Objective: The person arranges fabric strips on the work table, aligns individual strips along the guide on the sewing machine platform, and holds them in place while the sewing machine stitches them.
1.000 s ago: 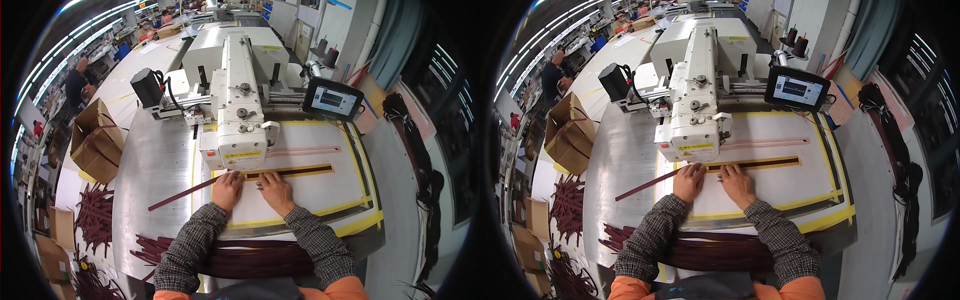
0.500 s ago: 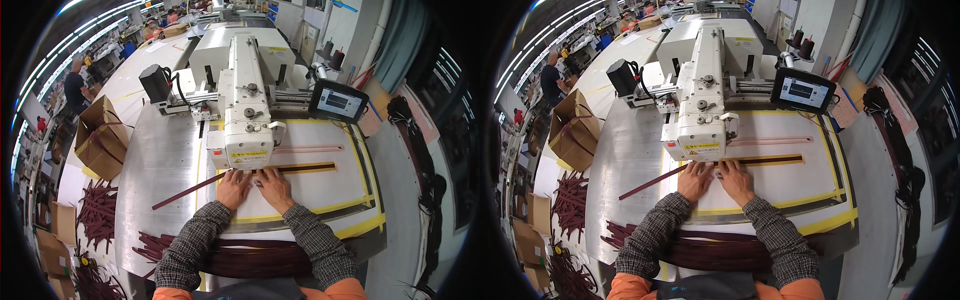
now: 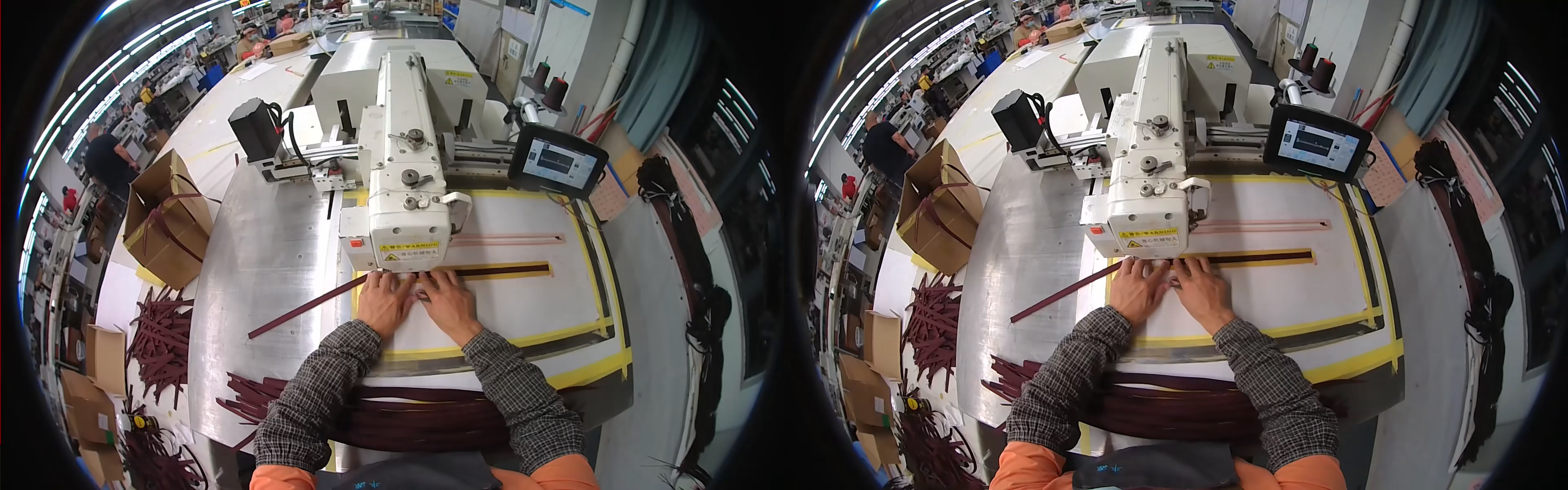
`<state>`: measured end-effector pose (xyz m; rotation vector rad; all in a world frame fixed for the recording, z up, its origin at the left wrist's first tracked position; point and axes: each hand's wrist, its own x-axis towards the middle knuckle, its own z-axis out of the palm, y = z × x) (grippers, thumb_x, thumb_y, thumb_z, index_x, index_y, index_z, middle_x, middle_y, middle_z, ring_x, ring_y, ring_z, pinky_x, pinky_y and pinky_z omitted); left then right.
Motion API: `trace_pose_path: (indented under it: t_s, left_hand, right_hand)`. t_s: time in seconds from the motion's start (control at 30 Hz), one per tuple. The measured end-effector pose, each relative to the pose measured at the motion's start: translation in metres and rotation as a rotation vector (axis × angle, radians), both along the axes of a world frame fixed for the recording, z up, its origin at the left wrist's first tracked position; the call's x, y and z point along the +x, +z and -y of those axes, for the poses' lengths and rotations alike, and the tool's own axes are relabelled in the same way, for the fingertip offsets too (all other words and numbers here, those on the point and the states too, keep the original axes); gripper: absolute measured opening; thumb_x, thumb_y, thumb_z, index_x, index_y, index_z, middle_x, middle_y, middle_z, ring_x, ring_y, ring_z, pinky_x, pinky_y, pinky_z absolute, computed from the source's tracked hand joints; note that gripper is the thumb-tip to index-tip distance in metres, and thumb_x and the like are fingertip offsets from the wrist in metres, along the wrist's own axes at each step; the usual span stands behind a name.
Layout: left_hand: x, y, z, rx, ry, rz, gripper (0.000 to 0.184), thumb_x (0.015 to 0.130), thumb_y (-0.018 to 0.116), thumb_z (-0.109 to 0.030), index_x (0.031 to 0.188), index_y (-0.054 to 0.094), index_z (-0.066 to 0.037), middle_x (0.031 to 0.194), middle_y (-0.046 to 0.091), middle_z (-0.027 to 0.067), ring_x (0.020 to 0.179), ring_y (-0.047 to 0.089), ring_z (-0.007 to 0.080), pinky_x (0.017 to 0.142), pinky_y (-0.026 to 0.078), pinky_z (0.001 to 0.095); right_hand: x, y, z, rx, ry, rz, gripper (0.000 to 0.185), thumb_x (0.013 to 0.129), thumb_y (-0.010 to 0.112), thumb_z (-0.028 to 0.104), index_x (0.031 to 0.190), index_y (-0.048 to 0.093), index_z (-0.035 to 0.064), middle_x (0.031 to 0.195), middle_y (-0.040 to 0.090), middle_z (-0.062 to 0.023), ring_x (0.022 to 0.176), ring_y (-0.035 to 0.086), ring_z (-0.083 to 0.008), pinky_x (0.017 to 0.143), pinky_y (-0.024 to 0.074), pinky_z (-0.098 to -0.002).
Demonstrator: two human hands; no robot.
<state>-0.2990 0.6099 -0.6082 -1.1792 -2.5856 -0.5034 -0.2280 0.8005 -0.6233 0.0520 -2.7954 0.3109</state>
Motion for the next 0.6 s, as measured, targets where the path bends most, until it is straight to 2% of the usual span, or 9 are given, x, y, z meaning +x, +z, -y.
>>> trace_pose_path:
  t_s: [0.07, 0.27, 0.37, 0.47, 0.6]
  left_hand:
    - [-0.002, 0.003, 0.001, -0.030, 0.018, -0.023, 0.050, 0.101, 0.072, -0.041, 0.144, 0.072, -0.017, 0.131, 0.065, 0.0192, 0.121, 0.059, 0.0389, 0.102, 0.055, 0.0501]
    - [-0.007, 0.005, 0.012, -0.040, 0.050, -0.027, 0.045, 0.101, 0.072, -0.042, 0.139, 0.074, -0.018, 0.129, 0.067, 0.0189, 0.121, 0.060, 0.0382, 0.101, 0.054, 0.0496]
    - [-0.008, 0.007, 0.020, -0.033, 0.050, 0.052, 0.044, 0.100, 0.072, -0.038, 0.138, 0.073, -0.016, 0.125, 0.065, 0.0181, 0.122, 0.058, 0.0368, 0.106, 0.048, 0.0522]
    - [-0.006, 0.007, 0.020, -0.053, 0.090, -0.049, 0.043, 0.100, 0.070, -0.030, 0.139, 0.073, -0.011, 0.129, 0.067, 0.0166, 0.127, 0.058, 0.0358, 0.112, 0.045, 0.0547]
    - [-0.014, -0.011, 0.021, -0.078, -0.034, -0.134, 0.044, 0.100, 0.065, -0.022, 0.140, 0.071, -0.004, 0.138, 0.069, 0.0144, 0.137, 0.057, 0.0325, 0.122, 0.038, 0.0578]
  right_hand:
    - [0.001, 0.005, 0.001, -0.004, 0.010, 0.003, 0.054, 0.094, 0.080, 0.035, 0.142, 0.073, 0.0105, 0.142, 0.067, -0.0074, 0.142, 0.057, -0.0261, 0.107, 0.0571, -0.0414]
    - [0.001, -0.002, -0.012, 0.028, 0.023, -0.040, 0.050, 0.095, 0.079, 0.034, 0.136, 0.075, 0.0064, 0.138, 0.071, -0.0098, 0.138, 0.062, -0.0270, 0.101, 0.0616, -0.0406]
    - [0.010, -0.005, -0.029, 0.079, -0.021, -0.070, 0.048, 0.096, 0.079, 0.034, 0.133, 0.076, 0.0039, 0.136, 0.072, -0.0106, 0.136, 0.064, -0.0272, 0.099, 0.0626, -0.0397]
    - [0.016, -0.007, -0.039, 0.090, -0.060, -0.100, 0.049, 0.096, 0.079, 0.035, 0.134, 0.075, 0.0044, 0.138, 0.072, -0.0112, 0.137, 0.064, -0.0271, 0.100, 0.0625, -0.0393]
    - [0.016, -0.006, -0.029, 0.108, -0.059, -0.126, 0.048, 0.097, 0.079, 0.034, 0.135, 0.075, 0.0050, 0.140, 0.072, -0.0113, 0.137, 0.064, -0.0273, 0.102, 0.0623, -0.0389]
